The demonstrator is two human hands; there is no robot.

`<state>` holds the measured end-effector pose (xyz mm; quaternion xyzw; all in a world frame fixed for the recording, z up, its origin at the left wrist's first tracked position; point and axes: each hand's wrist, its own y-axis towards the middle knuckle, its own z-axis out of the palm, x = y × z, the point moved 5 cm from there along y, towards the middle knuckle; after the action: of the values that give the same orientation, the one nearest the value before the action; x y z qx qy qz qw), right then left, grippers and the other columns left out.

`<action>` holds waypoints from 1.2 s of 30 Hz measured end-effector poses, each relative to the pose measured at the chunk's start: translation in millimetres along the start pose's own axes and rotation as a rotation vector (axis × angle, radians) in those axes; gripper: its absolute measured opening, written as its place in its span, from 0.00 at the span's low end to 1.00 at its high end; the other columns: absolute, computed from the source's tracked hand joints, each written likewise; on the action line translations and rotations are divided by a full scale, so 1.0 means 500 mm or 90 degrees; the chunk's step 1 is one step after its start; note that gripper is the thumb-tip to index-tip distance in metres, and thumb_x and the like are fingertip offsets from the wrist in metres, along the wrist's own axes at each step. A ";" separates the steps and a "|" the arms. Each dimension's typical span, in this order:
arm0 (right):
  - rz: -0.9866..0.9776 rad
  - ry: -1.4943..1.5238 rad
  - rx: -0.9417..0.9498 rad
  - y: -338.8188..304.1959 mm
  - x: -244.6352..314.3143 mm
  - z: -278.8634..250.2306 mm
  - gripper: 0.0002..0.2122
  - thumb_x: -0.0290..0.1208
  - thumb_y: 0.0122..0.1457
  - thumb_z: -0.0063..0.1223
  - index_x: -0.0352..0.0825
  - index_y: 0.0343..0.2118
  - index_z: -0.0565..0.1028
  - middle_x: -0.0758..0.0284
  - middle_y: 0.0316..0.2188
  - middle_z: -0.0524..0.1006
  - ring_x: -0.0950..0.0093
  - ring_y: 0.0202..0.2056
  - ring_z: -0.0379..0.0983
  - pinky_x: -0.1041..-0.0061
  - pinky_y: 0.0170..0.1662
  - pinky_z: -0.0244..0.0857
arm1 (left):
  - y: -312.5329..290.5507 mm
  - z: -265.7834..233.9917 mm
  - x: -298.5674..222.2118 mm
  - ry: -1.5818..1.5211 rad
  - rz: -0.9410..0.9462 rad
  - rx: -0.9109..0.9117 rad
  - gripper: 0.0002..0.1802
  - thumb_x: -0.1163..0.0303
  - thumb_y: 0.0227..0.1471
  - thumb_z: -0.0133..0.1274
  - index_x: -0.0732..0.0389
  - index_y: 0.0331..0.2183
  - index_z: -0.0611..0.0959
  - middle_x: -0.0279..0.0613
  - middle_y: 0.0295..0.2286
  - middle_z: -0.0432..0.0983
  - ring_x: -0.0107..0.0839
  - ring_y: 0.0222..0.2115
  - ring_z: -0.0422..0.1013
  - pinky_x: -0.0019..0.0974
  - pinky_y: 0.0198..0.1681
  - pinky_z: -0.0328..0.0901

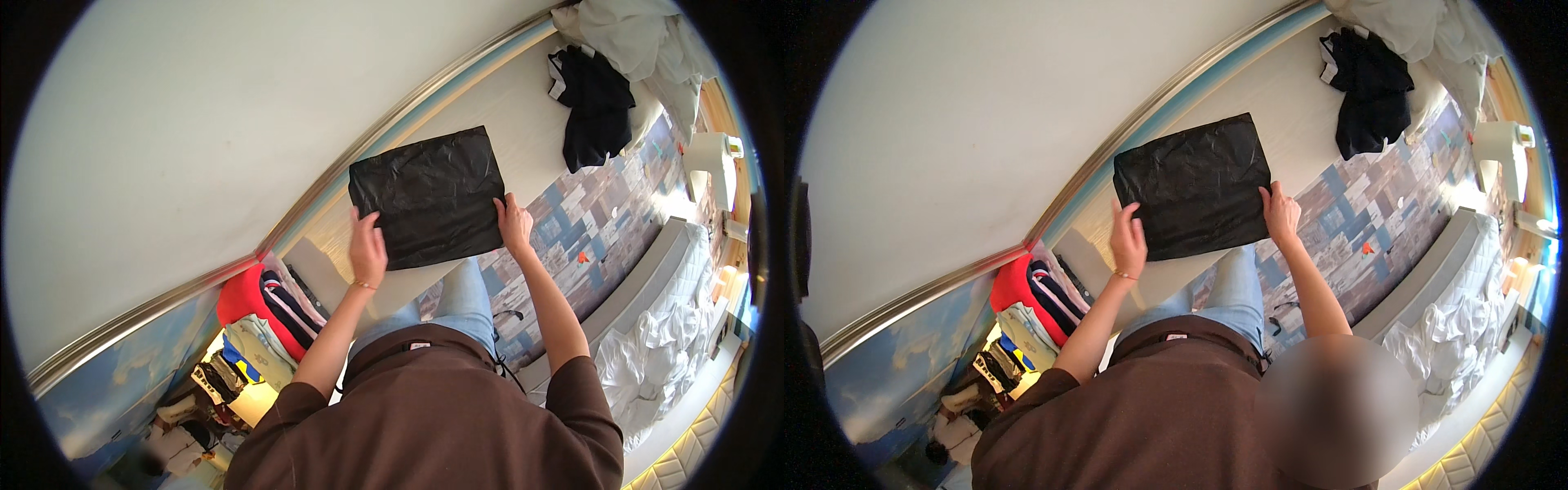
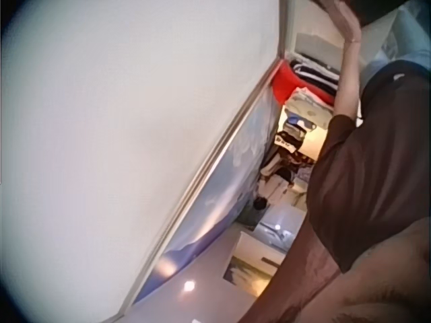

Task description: The person folds several garments one by one on a white countertop. They fold a black item, a red item, and a light blue patterned item, smoothing each before stacking them. The folded clothes are placed in a neat pile on the counter.

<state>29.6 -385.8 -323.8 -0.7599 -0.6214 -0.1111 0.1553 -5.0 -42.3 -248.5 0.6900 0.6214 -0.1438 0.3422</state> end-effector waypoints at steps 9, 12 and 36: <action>-0.007 0.093 -0.006 -0.005 0.017 -0.025 0.19 0.51 0.64 0.52 0.37 0.43 0.68 0.56 0.23 0.79 0.52 0.27 0.78 0.58 0.30 0.69 | -0.040 0.175 -0.045 0.164 0.114 0.337 0.32 0.54 0.59 0.52 0.40 0.64 0.67 0.41 0.69 0.45 0.62 0.67 0.39 0.74 0.63 0.40; 0.052 0.162 0.031 -0.023 -0.003 -0.028 0.22 0.51 0.61 0.56 0.37 0.45 0.68 0.59 0.23 0.79 0.57 0.27 0.78 0.61 0.32 0.69 | -0.049 0.171 -0.017 0.202 0.080 0.304 0.33 0.51 0.59 0.52 0.38 0.64 0.66 0.42 0.69 0.43 0.63 0.67 0.39 0.75 0.63 0.37; -0.093 0.251 -0.003 -0.046 -0.014 -0.021 0.16 0.24 0.54 0.63 0.36 0.43 0.69 0.64 0.20 0.71 0.66 0.24 0.70 0.67 0.30 0.65 | -0.074 0.062 -0.001 0.120 0.013 0.222 0.33 0.65 0.56 0.51 0.62 0.62 0.65 0.56 0.66 0.49 0.67 0.66 0.41 0.70 0.65 0.38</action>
<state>5.7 -391.9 -314.6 -0.6770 -0.6320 -0.2696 0.2637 -33.3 -63.0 -281.7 0.7553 0.6097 -0.1802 0.1591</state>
